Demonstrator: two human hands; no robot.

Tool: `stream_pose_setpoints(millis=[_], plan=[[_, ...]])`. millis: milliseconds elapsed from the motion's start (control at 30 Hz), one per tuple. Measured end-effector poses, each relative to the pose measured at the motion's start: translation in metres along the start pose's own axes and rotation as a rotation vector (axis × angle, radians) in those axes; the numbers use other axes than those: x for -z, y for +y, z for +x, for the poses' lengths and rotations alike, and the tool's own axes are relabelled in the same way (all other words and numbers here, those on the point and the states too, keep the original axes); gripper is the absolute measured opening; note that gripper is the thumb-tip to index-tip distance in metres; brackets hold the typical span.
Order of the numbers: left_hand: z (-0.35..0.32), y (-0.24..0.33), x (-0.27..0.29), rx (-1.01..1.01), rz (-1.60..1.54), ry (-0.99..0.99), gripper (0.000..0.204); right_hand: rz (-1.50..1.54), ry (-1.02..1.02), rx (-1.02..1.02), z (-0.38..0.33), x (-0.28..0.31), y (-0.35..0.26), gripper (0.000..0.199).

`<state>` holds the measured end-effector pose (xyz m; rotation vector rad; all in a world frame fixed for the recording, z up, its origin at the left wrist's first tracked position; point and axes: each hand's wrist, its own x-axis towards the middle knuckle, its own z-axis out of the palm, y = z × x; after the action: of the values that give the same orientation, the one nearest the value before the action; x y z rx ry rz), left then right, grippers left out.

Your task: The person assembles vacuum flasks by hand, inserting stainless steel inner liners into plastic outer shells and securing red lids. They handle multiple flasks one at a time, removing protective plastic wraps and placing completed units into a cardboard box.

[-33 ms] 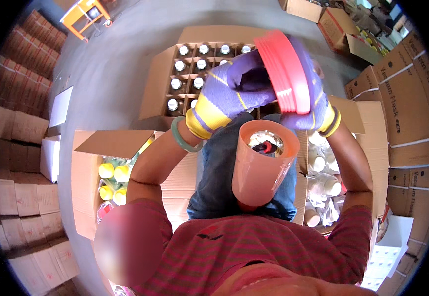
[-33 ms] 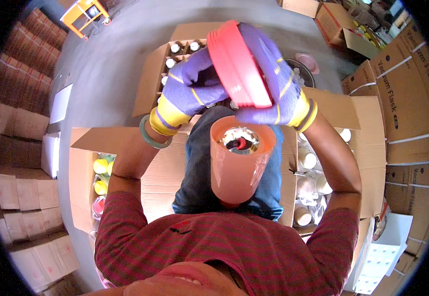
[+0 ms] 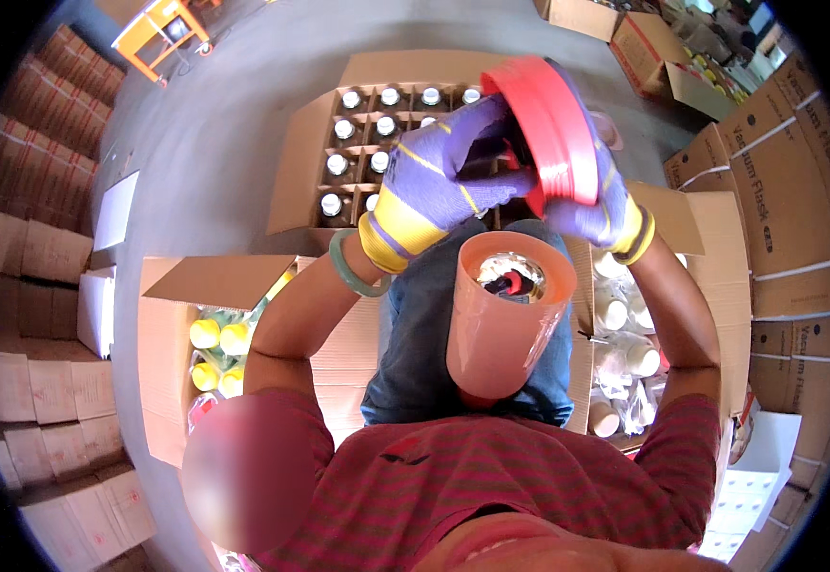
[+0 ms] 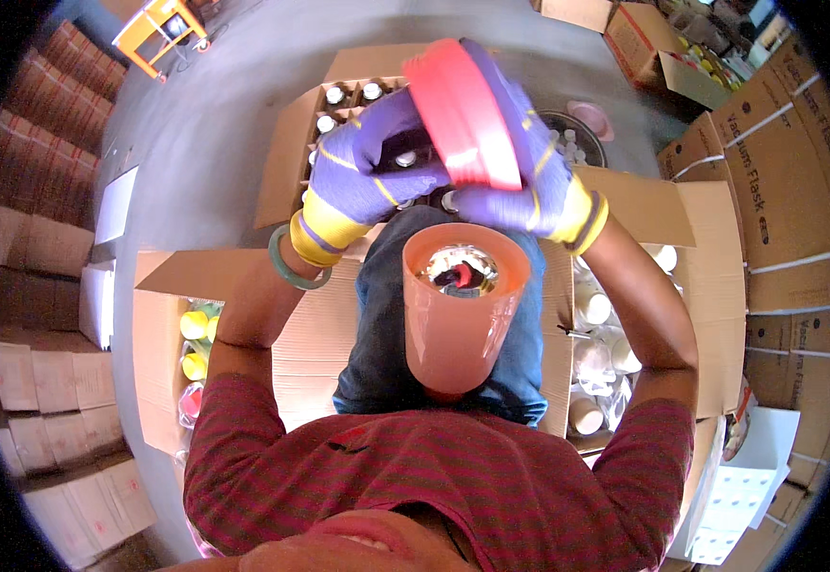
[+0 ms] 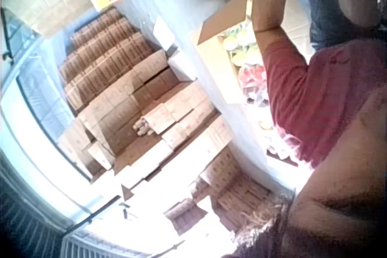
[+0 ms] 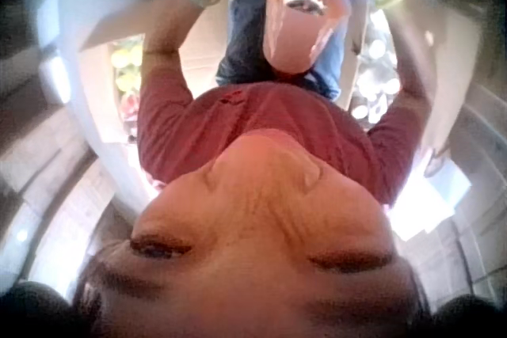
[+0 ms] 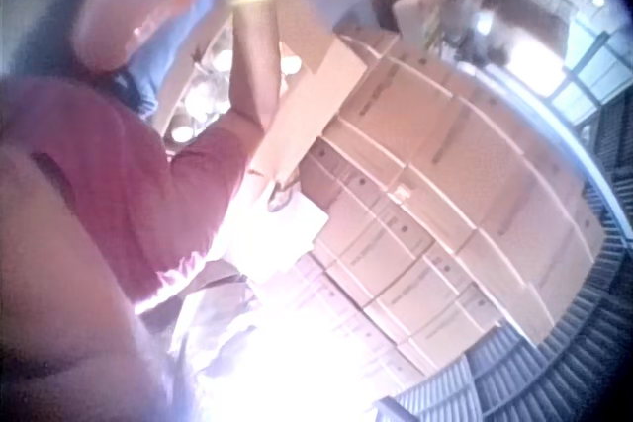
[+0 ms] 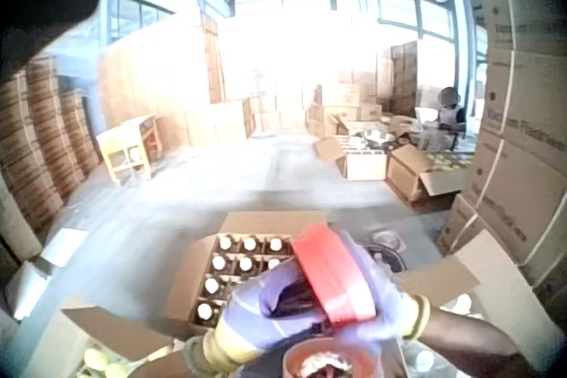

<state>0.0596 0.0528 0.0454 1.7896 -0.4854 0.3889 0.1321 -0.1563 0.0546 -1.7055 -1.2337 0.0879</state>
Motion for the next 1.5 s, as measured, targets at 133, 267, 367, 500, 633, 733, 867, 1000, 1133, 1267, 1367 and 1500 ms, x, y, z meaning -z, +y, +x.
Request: stream_pose_setpoints(millis=[133,267,367,500,633,733,867,1000,1133,1267,1367,1500], plan=[[0.002,-0.001,-0.010,-0.057,0.521,0.001,0.061,0.654,0.240,-0.359,-0.011,-0.028,-0.005,0.051],[-0.003,-0.009,-0.007,-0.163,0.604,-0.041,0.060,0.942,0.073,-0.437,0.002,-0.019,-0.017,0.061],[0.003,-0.009,-0.007,-0.118,0.374,-0.043,0.055,0.589,0.199,-0.205,-0.005,-0.022,-0.001,0.072],[-0.008,-0.015,-0.004,0.262,-0.615,0.063,0.051,-0.658,0.105,0.297,-0.004,0.004,-0.013,0.122],[-0.010,-0.004,-0.022,0.221,-0.680,0.089,0.058,-0.313,0.109,0.341,-0.001,0.001,0.009,0.135],[-0.004,0.003,-0.033,0.227,-0.395,0.107,0.061,0.109,0.146,0.091,-0.019,-0.019,0.028,0.119],[-0.001,-0.010,-0.022,-0.180,0.241,0.070,0.062,0.895,0.201,-0.222,-0.027,-0.031,0.006,0.076],[0.004,0.002,-0.016,-0.211,0.580,0.081,0.042,1.320,0.166,-0.362,-0.014,-0.010,-0.015,0.074],[0.008,0.007,-0.013,-0.161,0.348,0.054,0.044,1.238,0.272,-0.342,-0.012,-0.014,-0.016,0.076],[0.004,0.006,-0.023,-0.212,0.367,0.102,0.054,1.228,0.302,-0.237,-0.012,-0.018,-0.018,0.076],[0.007,0.012,-0.024,-0.295,0.508,0.060,0.068,1.002,0.315,-0.189,-0.013,-0.023,-0.022,0.076],[0.011,0.004,-0.023,-0.408,0.732,0.048,0.077,1.064,0.358,-0.163,-0.014,-0.027,-0.025,0.073]])
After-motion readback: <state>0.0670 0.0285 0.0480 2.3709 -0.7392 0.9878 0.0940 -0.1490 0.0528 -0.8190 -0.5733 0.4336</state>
